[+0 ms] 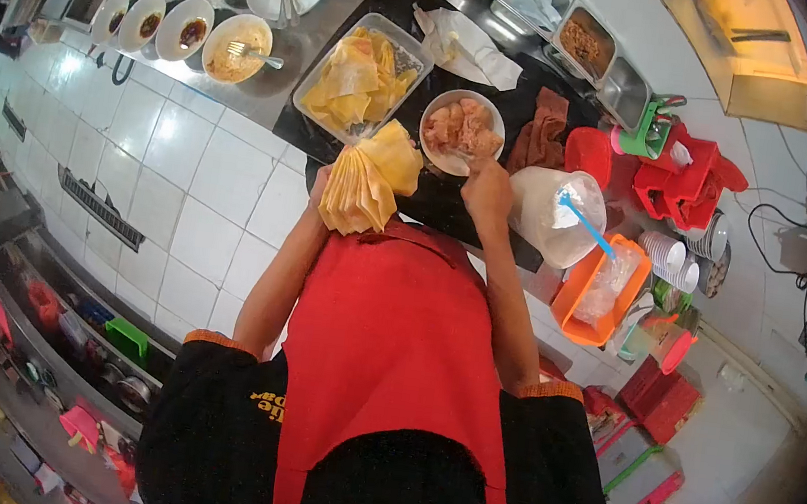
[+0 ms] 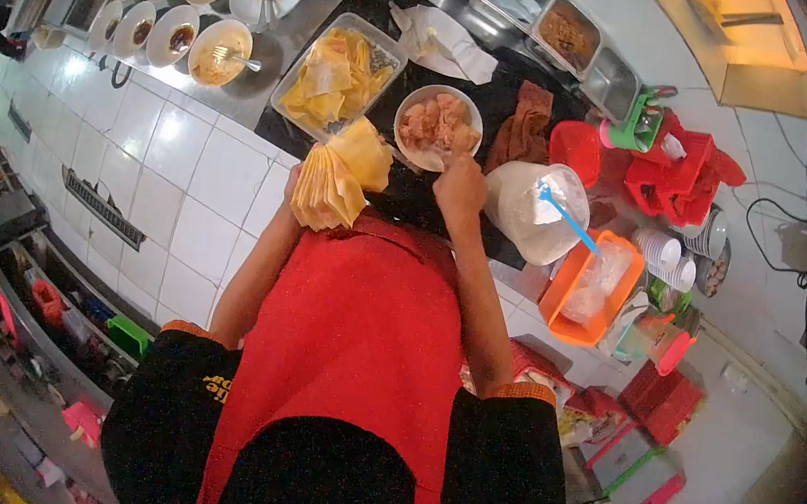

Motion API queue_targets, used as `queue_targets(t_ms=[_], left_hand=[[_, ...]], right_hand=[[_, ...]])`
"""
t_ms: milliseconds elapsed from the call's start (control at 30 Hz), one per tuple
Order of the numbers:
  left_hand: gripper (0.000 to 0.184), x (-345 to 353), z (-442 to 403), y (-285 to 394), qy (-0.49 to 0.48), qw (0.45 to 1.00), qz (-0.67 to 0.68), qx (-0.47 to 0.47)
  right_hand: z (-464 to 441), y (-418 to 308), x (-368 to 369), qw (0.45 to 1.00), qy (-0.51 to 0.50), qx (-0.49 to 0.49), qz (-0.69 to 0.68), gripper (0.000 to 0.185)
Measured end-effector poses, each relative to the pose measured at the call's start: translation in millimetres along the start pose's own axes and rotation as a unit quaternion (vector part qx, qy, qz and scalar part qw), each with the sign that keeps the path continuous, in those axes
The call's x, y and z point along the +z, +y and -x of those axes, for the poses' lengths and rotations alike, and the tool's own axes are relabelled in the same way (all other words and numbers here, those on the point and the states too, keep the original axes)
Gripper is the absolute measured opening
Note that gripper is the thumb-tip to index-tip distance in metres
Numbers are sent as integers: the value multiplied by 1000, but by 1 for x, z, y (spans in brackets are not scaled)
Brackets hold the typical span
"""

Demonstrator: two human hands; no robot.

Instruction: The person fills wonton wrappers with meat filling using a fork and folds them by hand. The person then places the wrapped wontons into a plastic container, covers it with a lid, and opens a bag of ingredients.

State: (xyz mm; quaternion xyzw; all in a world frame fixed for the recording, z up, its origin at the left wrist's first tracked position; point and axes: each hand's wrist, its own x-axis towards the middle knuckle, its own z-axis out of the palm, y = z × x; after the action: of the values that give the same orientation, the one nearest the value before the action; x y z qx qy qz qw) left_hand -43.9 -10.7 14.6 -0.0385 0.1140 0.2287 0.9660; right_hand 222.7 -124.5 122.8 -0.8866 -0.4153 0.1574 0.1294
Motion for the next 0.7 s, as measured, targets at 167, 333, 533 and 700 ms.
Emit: queue_targets(t_ms=[167, 333, 533, 700], left_hand=[[56, 6, 1, 5, 0, 999, 34, -20], [52, 42, 7, 3, 24, 1000, 3, 13], [52, 60, 8, 0, 74, 996, -43, 22], [52, 35, 1, 3, 111, 992, -51, 21]], right_hand=[[-8, 0, 2, 999, 10, 23, -25, 18], [-4, -12, -12, 997, -54, -15, -58, 20], [-11, 4, 2, 995, -56, -23, -79, 24], [-16, 7, 2, 995, -54, -43, -72, 24]])
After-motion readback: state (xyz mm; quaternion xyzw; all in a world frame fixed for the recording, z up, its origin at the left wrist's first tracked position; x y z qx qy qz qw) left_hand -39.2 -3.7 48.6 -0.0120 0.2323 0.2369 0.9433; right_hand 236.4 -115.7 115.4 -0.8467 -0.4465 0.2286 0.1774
